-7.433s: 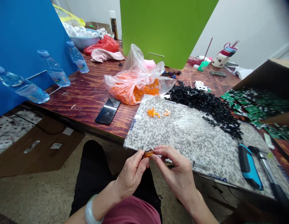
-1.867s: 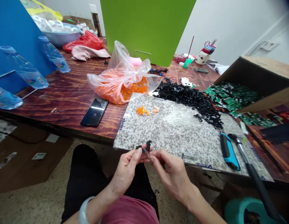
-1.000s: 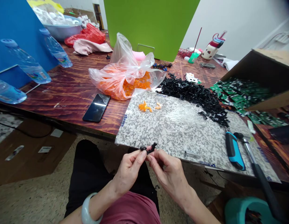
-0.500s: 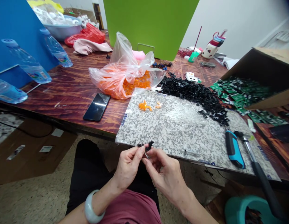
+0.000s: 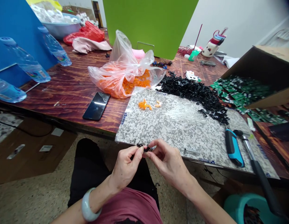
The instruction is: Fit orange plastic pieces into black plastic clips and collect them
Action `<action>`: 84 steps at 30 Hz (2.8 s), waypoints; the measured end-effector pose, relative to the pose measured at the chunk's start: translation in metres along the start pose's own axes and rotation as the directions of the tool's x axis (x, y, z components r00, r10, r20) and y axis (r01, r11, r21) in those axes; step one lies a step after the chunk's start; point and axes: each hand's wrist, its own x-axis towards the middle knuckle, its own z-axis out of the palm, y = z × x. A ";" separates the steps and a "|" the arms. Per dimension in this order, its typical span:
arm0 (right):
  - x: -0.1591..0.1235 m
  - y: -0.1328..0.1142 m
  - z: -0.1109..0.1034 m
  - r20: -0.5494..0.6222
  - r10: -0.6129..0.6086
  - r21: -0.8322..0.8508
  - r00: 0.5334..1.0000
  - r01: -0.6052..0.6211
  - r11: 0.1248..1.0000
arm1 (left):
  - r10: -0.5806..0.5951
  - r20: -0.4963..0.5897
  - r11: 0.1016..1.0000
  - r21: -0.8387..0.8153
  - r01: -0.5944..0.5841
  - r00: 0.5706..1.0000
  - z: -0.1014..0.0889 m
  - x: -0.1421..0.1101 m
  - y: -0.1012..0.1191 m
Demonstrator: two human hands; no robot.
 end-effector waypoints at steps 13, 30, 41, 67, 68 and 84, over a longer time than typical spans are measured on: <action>0.008 0.002 -0.017 0.330 -0.128 -0.280 0.935 0.227 0.933 | 0.013 0.274 0.988 0.145 -0.055 0.962 -0.014 -0.002 -0.001; -0.013 0.022 -0.003 0.079 -0.286 -0.198 0.955 0.297 0.934 | -0.222 0.349 0.892 -0.305 0.334 0.910 -0.021 -0.013 -0.007; -0.020 0.024 0.010 0.044 -0.081 0.064 0.996 0.078 0.995 | -0.210 0.251 0.928 -0.253 0.273 0.945 -0.020 -0.016 -0.007; -0.018 0.026 0.035 0.190 0.186 0.443 0.964 -0.253 0.860 | -0.160 0.313 0.962 -0.165 0.220 0.936 -0.032 -0.016 -0.015; -0.017 0.026 0.037 0.187 0.207 0.479 0.960 -0.273 0.834 | -0.165 0.295 0.953 -0.197 0.228 0.941 -0.032 -0.016 -0.015; -0.010 0.028 0.043 0.081 0.130 0.523 0.988 -0.153 0.838 | -0.306 0.065 0.832 -0.466 0.300 0.950 -0.018 -0.023 -0.018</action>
